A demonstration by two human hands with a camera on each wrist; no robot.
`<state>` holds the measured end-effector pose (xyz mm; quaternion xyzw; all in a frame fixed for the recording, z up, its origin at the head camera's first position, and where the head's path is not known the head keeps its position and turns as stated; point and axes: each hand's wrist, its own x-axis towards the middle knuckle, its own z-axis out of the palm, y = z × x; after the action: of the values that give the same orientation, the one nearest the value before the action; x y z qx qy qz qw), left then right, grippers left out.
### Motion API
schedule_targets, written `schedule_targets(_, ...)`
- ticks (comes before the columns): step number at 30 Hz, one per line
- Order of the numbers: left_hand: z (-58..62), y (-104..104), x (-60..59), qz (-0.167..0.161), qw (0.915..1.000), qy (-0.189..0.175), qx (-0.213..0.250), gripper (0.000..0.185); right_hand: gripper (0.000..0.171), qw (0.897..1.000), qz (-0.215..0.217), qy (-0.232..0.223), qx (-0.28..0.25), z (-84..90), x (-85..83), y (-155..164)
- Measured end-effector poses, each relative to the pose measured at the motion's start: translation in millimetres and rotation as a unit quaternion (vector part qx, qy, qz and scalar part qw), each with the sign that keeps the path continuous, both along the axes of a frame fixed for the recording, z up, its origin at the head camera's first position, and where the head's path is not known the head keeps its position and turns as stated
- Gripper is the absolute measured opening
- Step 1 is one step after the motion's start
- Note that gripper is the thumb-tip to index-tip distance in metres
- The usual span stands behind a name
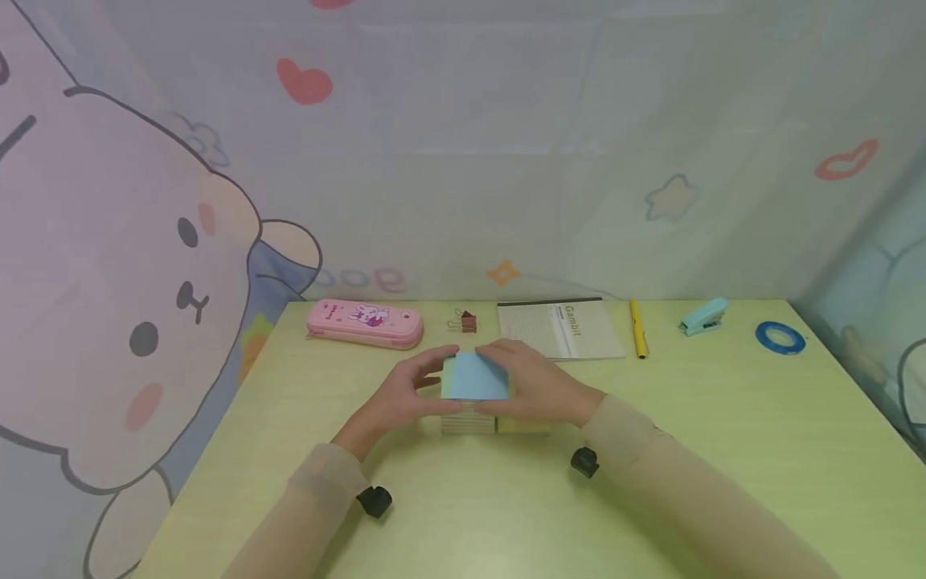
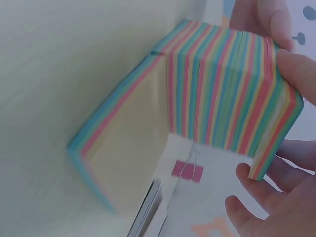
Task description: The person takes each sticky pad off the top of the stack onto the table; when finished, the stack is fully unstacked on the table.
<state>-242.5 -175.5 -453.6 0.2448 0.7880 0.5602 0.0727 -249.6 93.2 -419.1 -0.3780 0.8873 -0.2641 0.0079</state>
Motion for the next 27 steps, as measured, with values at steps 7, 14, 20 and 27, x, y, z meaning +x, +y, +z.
schedule_targets(7, 0.7, -0.5, 0.2, 0.006, 0.9995, 0.005, -0.03, 0.076, 0.077, 1.0, -0.012, -0.01, -0.015, -0.3, -2.1, 48.1)
schedule_targets(14, -1.8, 0.2, -2.6, 0.0, 0.9996, 0.007, -0.028, 0.074, 0.075, 0.998, -0.053, 0.003, 0.022, -17.4, -3.2, 100.6)
schedule_targets(20, -3.2, -0.1, -2.9, -0.001, 0.9998, -0.002, -0.019, 0.075, 0.078, 0.997, -0.051, -0.012, 0.053, -40.4, -1.6, 127.0)
schedule_targets(27, -1.9, -1.1, -2.7, 0.0, 0.9997, -0.001, -0.023, 0.074, 0.076, 0.996, -0.047, -0.044, 0.062, -51.1, -1.0, 128.5)
